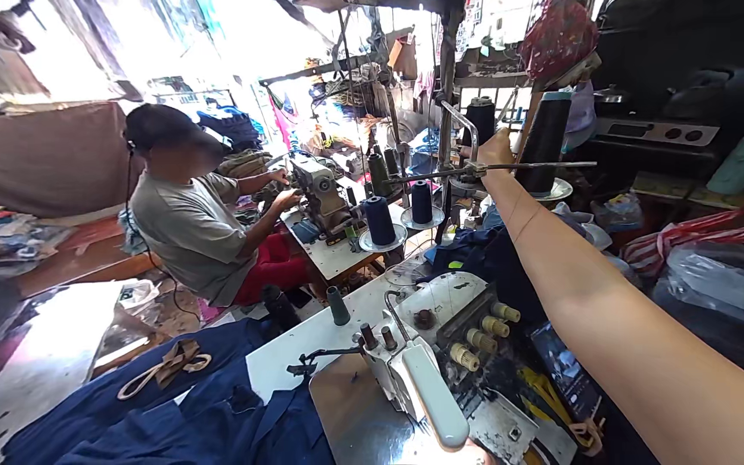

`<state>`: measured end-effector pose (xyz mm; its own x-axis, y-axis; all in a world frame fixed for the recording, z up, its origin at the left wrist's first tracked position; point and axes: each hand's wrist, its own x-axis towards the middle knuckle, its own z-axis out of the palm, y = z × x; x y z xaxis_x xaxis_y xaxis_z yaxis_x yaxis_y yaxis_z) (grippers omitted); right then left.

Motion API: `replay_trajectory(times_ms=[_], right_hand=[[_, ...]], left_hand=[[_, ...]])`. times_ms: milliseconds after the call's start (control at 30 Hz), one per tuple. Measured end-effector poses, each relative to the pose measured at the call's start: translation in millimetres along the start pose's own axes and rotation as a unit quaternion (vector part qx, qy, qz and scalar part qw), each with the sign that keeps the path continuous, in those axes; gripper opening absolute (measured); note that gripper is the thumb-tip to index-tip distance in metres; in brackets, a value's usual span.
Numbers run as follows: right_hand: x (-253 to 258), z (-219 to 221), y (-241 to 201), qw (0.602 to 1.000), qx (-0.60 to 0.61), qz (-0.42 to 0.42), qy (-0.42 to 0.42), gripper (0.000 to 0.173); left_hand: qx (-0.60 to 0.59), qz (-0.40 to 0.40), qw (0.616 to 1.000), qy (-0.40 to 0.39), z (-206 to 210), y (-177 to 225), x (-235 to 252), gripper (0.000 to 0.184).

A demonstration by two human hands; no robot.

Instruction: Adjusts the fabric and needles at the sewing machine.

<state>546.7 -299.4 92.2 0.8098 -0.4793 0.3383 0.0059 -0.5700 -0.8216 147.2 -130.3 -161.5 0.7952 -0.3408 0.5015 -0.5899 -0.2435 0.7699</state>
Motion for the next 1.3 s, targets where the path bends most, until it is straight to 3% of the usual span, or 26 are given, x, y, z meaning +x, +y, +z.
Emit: replay_trajectory(times_ms=[167, 367, 467, 600, 767, 933, 1000, 1100, 1200, 1300], right_hand=[[-7, 6, -1, 0.999, 0.004, 0.007, 0.036, 0.1], [-19, 4, 2, 0.998, -0.057, 0.015, 0.011, 0.096], [-46, -12, 15, 0.997, -0.06, -0.05, -0.029, 0.086], [-90, -56, 52, 0.98, 0.033, -0.131, -0.144, 0.053], [-144, -145, 139, 0.943, 0.044, -0.136, -0.302, 0.031], [-210, -237, 211, 0.956, 0.131, -0.138, -0.225, 0.018], [-250, -252, 217, 0.935, 0.218, -0.136, -0.244, 0.011], [-312, -249, 213, 0.855, 0.31, -0.166, -0.38, 0.014], [-361, -225, 214, 0.789, 0.307, -0.251, -0.47, 0.019], [-394, -209, 220, 0.742, 0.288, -0.29, -0.531, 0.018]], left_hand=[[-0.013, 0.006, 1.0, -0.002, -1, 1, -1, 0.016], [-0.012, -0.021, 1.0, -0.017, -4, 6, 0, 0.01], [-0.002, -0.037, 0.999, -0.013, -6, 7, -2, 0.01], [-0.034, 0.003, 0.999, 0.025, -4, -7, -2, 0.008], [-0.156, 0.043, 0.983, 0.084, 3, 0, 1, 0.011], [-0.043, 0.05, 0.991, 0.116, 35, 45, -21, 0.014], [-0.032, 0.05, 0.993, 0.1, 53, 68, -32, 0.014], [0.007, 0.068, 0.996, 0.055, 73, 99, -43, 0.015], [0.037, 0.074, 0.996, 0.024, 84, 130, -48, 0.01], [0.04, 0.076, 0.995, 0.043, 84, 155, -55, 0.008]])
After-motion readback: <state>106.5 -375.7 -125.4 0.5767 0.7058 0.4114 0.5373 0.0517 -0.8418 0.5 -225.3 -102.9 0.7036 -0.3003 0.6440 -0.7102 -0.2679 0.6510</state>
